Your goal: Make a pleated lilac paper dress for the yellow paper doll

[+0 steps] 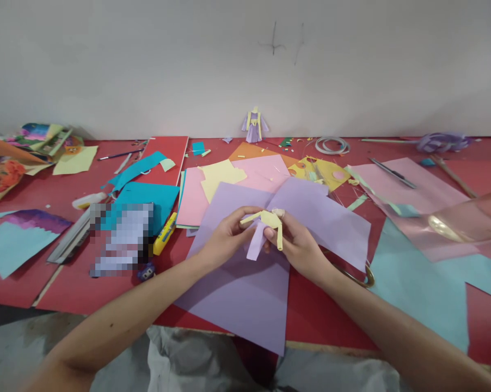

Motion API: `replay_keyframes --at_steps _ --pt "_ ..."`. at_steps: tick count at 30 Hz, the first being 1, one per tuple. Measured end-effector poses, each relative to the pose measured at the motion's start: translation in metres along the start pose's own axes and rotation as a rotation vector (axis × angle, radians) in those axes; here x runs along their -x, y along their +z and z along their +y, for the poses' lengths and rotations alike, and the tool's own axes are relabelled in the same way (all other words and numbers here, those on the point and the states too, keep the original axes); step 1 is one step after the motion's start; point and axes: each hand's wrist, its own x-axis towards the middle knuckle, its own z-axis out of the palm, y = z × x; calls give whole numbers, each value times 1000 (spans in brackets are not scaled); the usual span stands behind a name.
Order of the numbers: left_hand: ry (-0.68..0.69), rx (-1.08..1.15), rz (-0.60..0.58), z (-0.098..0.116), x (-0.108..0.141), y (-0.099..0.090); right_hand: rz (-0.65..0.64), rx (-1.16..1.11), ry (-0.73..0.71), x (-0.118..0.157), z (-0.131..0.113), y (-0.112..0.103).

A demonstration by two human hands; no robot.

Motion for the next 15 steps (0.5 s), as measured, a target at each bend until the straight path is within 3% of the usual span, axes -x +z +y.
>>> replay_keyframes --at_steps 5,11,15 --pt "117 -308 127 1 2 1 34 100 14 0 1 0" --pt "84 -298 111 -2 -1 0 59 185 19 1 2 0" --pt "110 -429 124 -3 0 -1 70 189 -7 1 3 0"
